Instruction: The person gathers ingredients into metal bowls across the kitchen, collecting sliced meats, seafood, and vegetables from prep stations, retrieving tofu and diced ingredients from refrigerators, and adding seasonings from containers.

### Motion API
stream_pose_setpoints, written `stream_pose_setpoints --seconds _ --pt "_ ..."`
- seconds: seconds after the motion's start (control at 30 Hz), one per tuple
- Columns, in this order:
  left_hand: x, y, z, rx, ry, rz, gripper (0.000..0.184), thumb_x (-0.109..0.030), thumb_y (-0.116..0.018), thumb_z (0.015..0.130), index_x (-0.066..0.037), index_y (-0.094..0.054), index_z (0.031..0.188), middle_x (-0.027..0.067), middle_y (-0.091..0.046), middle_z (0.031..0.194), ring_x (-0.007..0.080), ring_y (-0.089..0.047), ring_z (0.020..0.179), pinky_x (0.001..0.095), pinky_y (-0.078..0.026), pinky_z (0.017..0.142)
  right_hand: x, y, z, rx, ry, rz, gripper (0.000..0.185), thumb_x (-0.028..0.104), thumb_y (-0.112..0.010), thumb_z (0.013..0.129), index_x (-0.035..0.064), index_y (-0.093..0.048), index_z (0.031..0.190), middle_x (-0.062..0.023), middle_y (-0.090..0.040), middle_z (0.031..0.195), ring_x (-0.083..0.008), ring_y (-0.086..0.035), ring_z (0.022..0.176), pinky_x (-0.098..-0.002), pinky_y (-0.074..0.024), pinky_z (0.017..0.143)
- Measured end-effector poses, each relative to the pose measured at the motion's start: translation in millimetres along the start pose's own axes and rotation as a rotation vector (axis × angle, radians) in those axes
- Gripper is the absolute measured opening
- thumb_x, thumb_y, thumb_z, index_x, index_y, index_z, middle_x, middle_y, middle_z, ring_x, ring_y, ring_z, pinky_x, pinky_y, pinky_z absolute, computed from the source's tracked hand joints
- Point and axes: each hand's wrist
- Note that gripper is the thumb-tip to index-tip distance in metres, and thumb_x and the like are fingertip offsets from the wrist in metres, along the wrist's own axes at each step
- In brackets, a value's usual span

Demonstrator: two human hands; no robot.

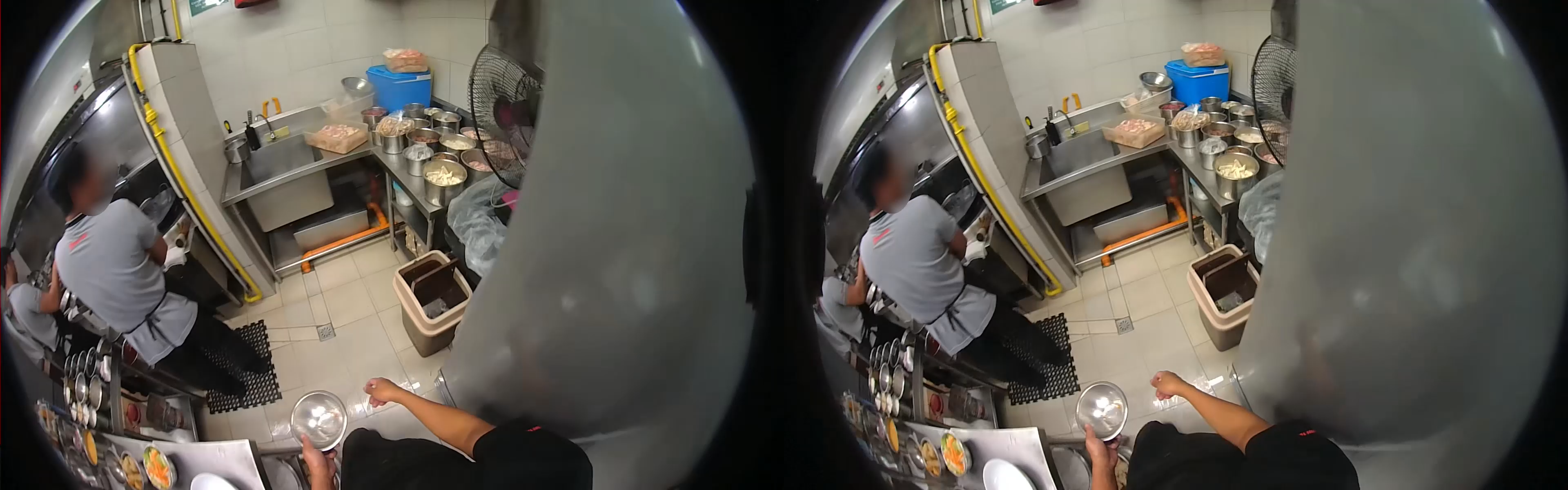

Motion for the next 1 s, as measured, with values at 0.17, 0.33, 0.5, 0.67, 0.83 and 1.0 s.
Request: stream_pose_setpoints --seconds 0.17,0.33,0.5,0.67,0.83,1.0 --pt "-34.1 -40.7 104.6 0.02 -0.009 0.051 0.054 -0.05 -0.031 0.096 -0.004 -0.046 0.119 0.0114 -0.062 0.085 0.0219 -0.056 0.051 0.0239 -0.031 0.036 27.1 62.6 50.1 -0.116 0.109 -0.577 0.033 0.031 -0.05 0.089 0.0 -0.061 0.088 -0.0116 -0.065 0.064 -0.0209 -0.064 0.058 -0.0365 -0.0504 0.058" --pt "-72.9 -88.1 243.3 0.126 0.04 0.148 0.05 -0.048 -0.031 0.097 -0.006 -0.043 0.121 0.0105 -0.062 0.092 0.0205 -0.058 0.054 0.0238 -0.033 0.035 -14.4 145.2 87.2 -0.126 -0.175 -0.793 0.042 0.035 -0.047 0.085 -0.0011 -0.064 0.07 -0.0145 -0.065 0.066 -0.0303 -0.065 0.068 -0.0427 -0.0496 0.069" --pt "-135.4 -190.7 359.9 0.233 0.073 0.287 0.05 -0.047 -0.031 0.098 -0.006 -0.042 0.124 0.0096 -0.062 0.088 0.0188 -0.058 0.053 0.0226 -0.032 0.036 -8.4 222.3 130.8 -0.329 -0.18 -0.699 0.041 0.035 -0.046 0.087 -0.0007 -0.064 0.077 -0.0211 -0.064 0.081 -0.0367 -0.062 0.08 -0.0444 -0.048 0.076" --pt "-188.2 -289.0 438.2 0.353 -0.001 0.414 0.052 -0.051 -0.033 0.096 -0.005 -0.047 0.117 0.0083 -0.062 0.084 0.016 -0.057 0.053 0.022 -0.032 0.036 96.0 253.7 168.3 -0.585 -0.187 -0.464 0.042 0.037 -0.048 0.086 -0.0016 -0.065 0.087 -0.022 -0.065 0.09 -0.035 -0.062 0.086 -0.0441 -0.0479 0.077" --pt "-204.4 -357.3 489.2 0.324 -0.006 0.424 0.052 -0.052 -0.039 0.094 -0.008 -0.045 0.119 0.0072 -0.062 0.095 0.0169 -0.059 0.06 0.0241 -0.037 0.04 203.8 306.0 246.5 -0.19 -0.202 -0.416 0.046 0.035 -0.046 0.086 -0.0046 -0.065 0.074 -0.025 -0.064 0.089 -0.0376 -0.061 0.087 -0.0465 -0.0467 0.079" --pt "-212.5 -380.9 552.5 0.264 0.082 0.373 0.051 -0.051 -0.037 0.095 -0.006 -0.045 0.118 0.0083 -0.062 0.089 0.0183 -0.059 0.057 0.023 -0.033 0.036 274.3 380.2 337.4 -0.343 0.12 -0.553 0.042 0.034 -0.05 0.086 -0.0047 -0.062 0.096 -0.0248 -0.062 0.096 -0.0404 -0.06 0.09 -0.0474 -0.0462 0.081"
Point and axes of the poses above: each hand's wrist, its own z-axis towards the middle knuckle, its own y-axis out of the back of the hand, x = y × z
